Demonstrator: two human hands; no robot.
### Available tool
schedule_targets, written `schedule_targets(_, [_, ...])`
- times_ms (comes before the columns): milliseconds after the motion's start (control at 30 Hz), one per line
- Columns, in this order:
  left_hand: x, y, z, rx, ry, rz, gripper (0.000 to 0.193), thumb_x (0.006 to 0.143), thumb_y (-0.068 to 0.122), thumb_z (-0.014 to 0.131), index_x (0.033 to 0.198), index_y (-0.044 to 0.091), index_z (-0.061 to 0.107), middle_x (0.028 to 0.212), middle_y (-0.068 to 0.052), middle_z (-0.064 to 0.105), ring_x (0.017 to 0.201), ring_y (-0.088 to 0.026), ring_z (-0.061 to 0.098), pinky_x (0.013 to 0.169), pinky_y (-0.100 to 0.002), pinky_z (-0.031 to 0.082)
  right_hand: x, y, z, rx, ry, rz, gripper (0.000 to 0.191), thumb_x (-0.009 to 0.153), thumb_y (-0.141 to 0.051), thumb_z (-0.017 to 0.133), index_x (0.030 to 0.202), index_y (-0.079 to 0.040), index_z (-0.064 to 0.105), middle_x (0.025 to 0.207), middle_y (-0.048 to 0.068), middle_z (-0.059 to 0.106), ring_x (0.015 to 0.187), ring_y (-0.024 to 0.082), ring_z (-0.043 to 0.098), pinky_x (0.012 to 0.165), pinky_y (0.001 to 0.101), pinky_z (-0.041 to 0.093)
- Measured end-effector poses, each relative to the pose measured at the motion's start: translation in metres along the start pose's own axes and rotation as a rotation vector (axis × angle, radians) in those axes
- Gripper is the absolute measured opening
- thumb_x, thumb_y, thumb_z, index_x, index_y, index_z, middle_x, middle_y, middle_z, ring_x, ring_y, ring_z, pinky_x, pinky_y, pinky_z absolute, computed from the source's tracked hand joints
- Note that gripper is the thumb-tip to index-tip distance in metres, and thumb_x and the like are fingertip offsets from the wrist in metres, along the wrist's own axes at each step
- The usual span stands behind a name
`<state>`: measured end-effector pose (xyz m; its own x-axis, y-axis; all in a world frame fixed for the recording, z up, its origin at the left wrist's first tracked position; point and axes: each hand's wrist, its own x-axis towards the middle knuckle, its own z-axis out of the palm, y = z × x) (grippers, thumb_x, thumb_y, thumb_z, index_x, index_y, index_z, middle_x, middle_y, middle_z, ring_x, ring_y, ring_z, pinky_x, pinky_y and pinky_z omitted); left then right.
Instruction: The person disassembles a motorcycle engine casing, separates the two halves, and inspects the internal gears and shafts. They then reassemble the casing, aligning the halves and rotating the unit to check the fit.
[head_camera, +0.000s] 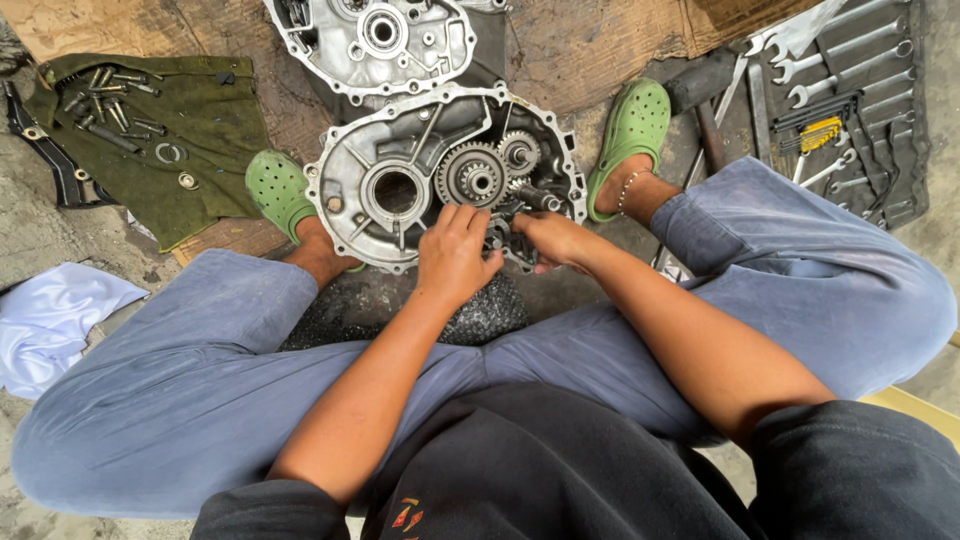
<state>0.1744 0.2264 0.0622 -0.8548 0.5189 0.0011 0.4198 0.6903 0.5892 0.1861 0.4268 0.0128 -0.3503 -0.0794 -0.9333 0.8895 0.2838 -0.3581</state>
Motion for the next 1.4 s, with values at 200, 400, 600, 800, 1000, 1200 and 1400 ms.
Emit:
schedule_targets(200, [-0.001, 0.007, -0.006, 0.043, -0.023, -0.026, 0.05, 0.067, 0.021, 0.086, 0.112, 0.004, 0.07, 0.107, -0.007, 0.065, 0.103, -0.029, 0.059, 0.074, -0.043, 0.054, 0.01, 0.009, -0.001, 0.1, 0.01, -0.005, 0.042, 0.094, -0.035, 0.06, 0.114, 0.001, 0.066, 0.079, 0.008, 0.064, 0.059, 0.016, 0.061, 0.057, 0.0334, 0.061])
schedule_targets(400, [0.001, 0.009, -0.008, 0.05, -0.039, -0.05, 0.048, 0.068, 0.021, 0.086, 0.111, 0.004, 0.07, 0.107, -0.008, 0.065, 0.104, -0.03, 0.059, 0.077, -0.044, 0.054, 0.016, 0.016, -0.003, 0.191, -0.012, 0.014, 0.04, 0.091, -0.033, 0.065, 0.114, 0.0, 0.067, 0.08, 0.006, 0.063, 0.061, 0.014, 0.06, 0.059, 0.0327, 0.063])
schedule_targets(600, [0.002, 0.004, -0.01, -0.003, -0.031, -0.032, 0.051, 0.068, 0.021, 0.085, 0.113, 0.001, 0.071, 0.108, -0.01, 0.064, 0.104, -0.03, 0.059, 0.078, -0.042, 0.054, 0.008, 0.009, 0.004, 0.178, 0.008, 0.021, 0.043, 0.092, -0.039, 0.06, 0.112, -0.001, 0.067, 0.076, 0.002, 0.055, 0.06, 0.012, 0.053, 0.054, 0.0318, 0.059])
schedule_targets(800, [0.004, 0.002, -0.018, -0.029, -0.026, -0.02, 0.048, 0.07, 0.02, 0.084, 0.113, 0.001, 0.071, 0.108, -0.01, 0.064, 0.105, -0.03, 0.059, 0.078, -0.042, 0.054, -0.006, 0.004, 0.012, 0.179, 0.036, 0.029, 0.045, 0.094, -0.042, 0.053, 0.118, -0.006, 0.067, 0.073, 0.004, 0.052, 0.058, 0.014, 0.05, 0.052, 0.0316, 0.056])
schedule_targets(1000, [0.004, 0.002, -0.025, -0.009, -0.04, -0.042, 0.05, 0.068, 0.02, 0.085, 0.113, 0.002, 0.071, 0.109, -0.009, 0.064, 0.106, -0.03, 0.059, 0.08, -0.042, 0.054, -0.007, 0.003, 0.016, 0.181, 0.022, 0.024, 0.048, 0.093, -0.041, 0.053, 0.122, -0.005, 0.065, 0.075, 0.004, 0.054, 0.057, 0.013, 0.053, 0.054, 0.0335, 0.057])
schedule_targets(1200, [0.006, 0.008, -0.021, -0.01, -0.053, -0.059, 0.05, 0.069, 0.022, 0.086, 0.114, 0.005, 0.071, 0.11, -0.007, 0.065, 0.107, -0.029, 0.059, 0.08, -0.042, 0.053, 0.001, 0.011, 0.013, 0.27, 0.046, 0.027, 0.047, 0.093, -0.039, 0.055, 0.12, -0.002, 0.064, 0.079, 0.006, 0.056, 0.059, 0.015, 0.055, 0.06, 0.0353, 0.062])
schedule_targets(1400, [0.004, 0.009, -0.023, -0.036, -0.068, -0.085, 0.05, 0.071, 0.022, 0.085, 0.116, 0.005, 0.07, 0.11, -0.009, 0.064, 0.107, -0.03, 0.059, 0.082, -0.043, 0.053, 0.0, 0.011, 0.01, 0.318, 0.025, 0.037, 0.046, 0.092, -0.038, 0.058, 0.122, -0.004, 0.063, 0.095, 0.007, 0.063, 0.068, 0.017, 0.062, 0.062, 0.0351, 0.062])
